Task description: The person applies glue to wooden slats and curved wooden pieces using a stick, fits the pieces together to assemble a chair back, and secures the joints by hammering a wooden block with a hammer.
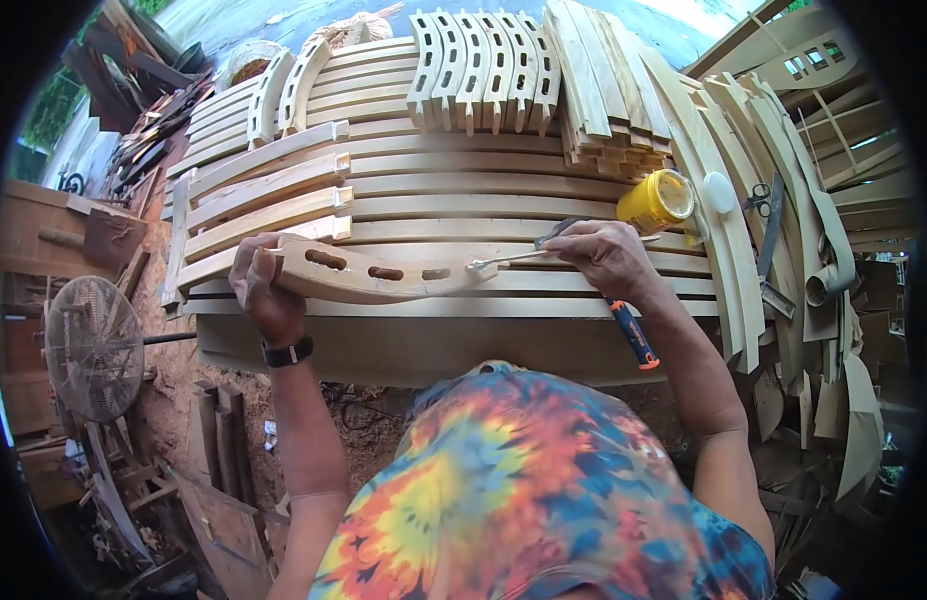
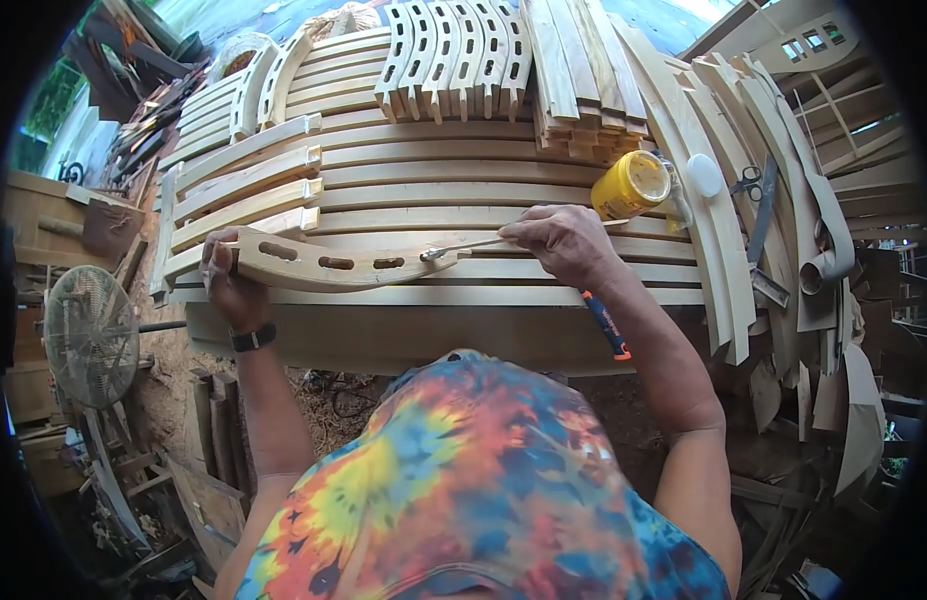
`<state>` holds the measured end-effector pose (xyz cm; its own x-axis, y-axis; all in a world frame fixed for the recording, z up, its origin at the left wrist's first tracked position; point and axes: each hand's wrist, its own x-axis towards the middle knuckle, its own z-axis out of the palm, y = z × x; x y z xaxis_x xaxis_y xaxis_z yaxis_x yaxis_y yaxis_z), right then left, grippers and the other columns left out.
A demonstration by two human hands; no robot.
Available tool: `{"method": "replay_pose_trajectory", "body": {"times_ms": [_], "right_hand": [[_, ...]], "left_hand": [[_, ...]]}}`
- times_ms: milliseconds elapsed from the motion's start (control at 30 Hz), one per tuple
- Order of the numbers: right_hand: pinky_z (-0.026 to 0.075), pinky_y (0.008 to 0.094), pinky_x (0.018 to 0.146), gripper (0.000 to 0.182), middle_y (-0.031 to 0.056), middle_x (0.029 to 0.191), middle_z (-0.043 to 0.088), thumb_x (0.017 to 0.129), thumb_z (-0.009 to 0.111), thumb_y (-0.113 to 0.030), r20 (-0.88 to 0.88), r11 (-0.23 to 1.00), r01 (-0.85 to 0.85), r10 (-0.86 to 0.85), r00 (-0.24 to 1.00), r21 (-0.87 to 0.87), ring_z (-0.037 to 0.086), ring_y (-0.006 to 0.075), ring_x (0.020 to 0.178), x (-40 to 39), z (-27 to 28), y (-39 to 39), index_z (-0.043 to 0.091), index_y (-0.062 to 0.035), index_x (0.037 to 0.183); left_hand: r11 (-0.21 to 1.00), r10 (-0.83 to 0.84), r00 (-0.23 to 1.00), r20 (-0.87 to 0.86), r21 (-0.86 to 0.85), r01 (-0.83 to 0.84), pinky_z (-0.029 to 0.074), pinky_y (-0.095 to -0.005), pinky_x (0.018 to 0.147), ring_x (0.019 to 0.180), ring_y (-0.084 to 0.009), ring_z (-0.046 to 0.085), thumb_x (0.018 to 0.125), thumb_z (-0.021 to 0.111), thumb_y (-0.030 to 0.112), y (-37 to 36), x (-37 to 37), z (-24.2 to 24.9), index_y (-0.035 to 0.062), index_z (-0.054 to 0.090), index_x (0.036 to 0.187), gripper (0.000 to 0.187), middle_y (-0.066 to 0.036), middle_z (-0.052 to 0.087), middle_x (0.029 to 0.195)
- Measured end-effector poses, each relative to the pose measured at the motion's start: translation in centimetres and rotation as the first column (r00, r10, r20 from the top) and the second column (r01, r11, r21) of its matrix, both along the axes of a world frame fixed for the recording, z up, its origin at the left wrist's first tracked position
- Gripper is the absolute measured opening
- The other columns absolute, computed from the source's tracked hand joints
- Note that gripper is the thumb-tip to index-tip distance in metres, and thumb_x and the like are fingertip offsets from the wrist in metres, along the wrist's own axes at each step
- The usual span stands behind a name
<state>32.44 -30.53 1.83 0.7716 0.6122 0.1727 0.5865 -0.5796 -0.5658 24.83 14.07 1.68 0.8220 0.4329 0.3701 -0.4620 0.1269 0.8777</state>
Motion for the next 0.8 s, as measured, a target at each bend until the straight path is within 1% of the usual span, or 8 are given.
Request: {"method": "replay_pose_trajectory", "body": {"times_ms": [67,267,367,433,467,600,667,800], "right_hand": [[0.058,0.0339,0.074,0.019,0.0061,0.096,0.077,0.088,0.074,-0.011,0.008,1.000,-0.005,0.005,1.000,0.004,0.075,0.0249,0.085,0.1,-0.6,0.0,0.081,-0.0145,0.105],[0.058,0.0359,0.071,0.021,0.0046,0.095,0.077,0.087,0.073,-0.012,0.103,1.000,-0.016,0.018,0.994,-0.021,0.074,0.0253,0.083,0.1,-1.9,-0.1,0.081,-0.0181,0.106],[0.058,0.0374,0.070,0.026,0.0031,0.096,0.076,0.084,0.073,-0.010,0.209,0.993,-0.023,0.046,0.977,-0.113,0.073,0.0239,0.083,-0.5,-0.1,0.3,0.080,-0.0195,0.108],[0.058,0.0377,0.069,0.033,0.0012,0.097,0.076,0.081,0.072,-0.007,0.299,0.963,-0.019,0.102,0.949,-0.268,0.072,0.0221,0.084,-0.8,1.1,0.6,0.078,-0.0203,0.109],[0.058,0.0377,0.074,0.035,0.0007,0.099,0.075,0.080,0.068,-0.007,0.278,0.948,-0.019,0.112,0.954,-0.317,0.072,0.0215,0.088,-1.1,1.5,0.8,0.076,-0.0184,0.112],[0.057,0.0388,0.078,0.035,0.0010,0.101,0.074,0.082,0.065,-0.010,0.317,0.914,-0.031,0.172,0.933,-0.405,0.071,0.0214,0.090,-1.6,2.7,1.6,0.074,-0.0165,0.115],[0.056,0.0401,0.081,0.035,0.0015,0.103,0.074,0.083,0.062,-0.012,0.270,0.858,-0.068,0.234,0.934,-0.510,0.071,0.0215,0.092,-2.0,3.3,2.0,0.073,-0.0152,0.117],[0.056,0.0393,0.075,0.036,0.0013,0.101,0.074,0.082,0.064,-0.011,0.250,0.858,-0.087,0.243,0.937,-0.505,0.071,0.0208,0.089,-1.8,1.9,1.8,0.073,-0.0156,0.117]], "left_hand": [[0.999,0.013,1.000,-0.002,0.033,-0.013,0.045,-0.0296,0.082,0.084,-0.0146,0.060,0.092,0.070,0.028,0.0,0.1,0.1,-0.0048,0.068,0.097,0.033,-0.008,0.067,0.089],[0.999,-0.044,0.999,-0.018,0.029,0.044,0.043,-0.0273,0.079,0.082,-0.0134,0.058,0.090,0.073,0.031,-0.3,0.1,0.7,-0.0053,0.068,0.098,0.038,-0.009,0.067,0.091],[0.996,-0.030,1.000,-0.008,0.088,0.030,0.042,-0.0268,0.077,0.082,-0.0129,0.058,0.089,0.075,0.034,-1.1,0.1,1.2,-0.0045,0.068,0.099,0.041,-0.010,0.067,0.093],[0.991,-0.048,0.999,0.001,0.127,0.047,0.042,-0.0272,0.076,0.082,-0.0133,0.058,0.088,0.076,0.036,-1.5,0.4,1.9,-0.0042,0.069,0.100,0.042,-0.010,0.067,0.094],[0.984,-0.060,0.998,0.012,0.166,0.057,0.043,-0.0277,0.076,0.082,-0.0136,0.058,0.088,0.077,0.037,-1.7,0.5,2.2,-0.0039,0.069,0.100,0.044,-0.011,0.067,0.095],[0.976,-0.095,0.995,-0.012,0.194,0.095,0.043,-0.0282,0.077,0.084,-0.0158,0.058,0.086,0.078,0.039,-2.4,0.5,3.1,-0.0037,0.069,0.100,0.046,-0.012,0.067,0.096],[0.966,-0.110,0.994,0.015,0.239,0.104,0.044,-0.0282,0.078,0.085,-0.0171,0.059,0.085,0.079,0.039,-3.1,0.8,3.6,-0.0043,0.069,0.099,0.047,-0.012,0.067,0.096],[0.954,-0.079,0.996,0.039,0.294,0.064,0.044,-0.0290,0.079,0.087,-0.0182,0.059,0.085,0.079,0.038,-3.4,1.1,3.6,-0.0048,0.069,0.099,0.046,-0.013,0.067,0.097]]}}
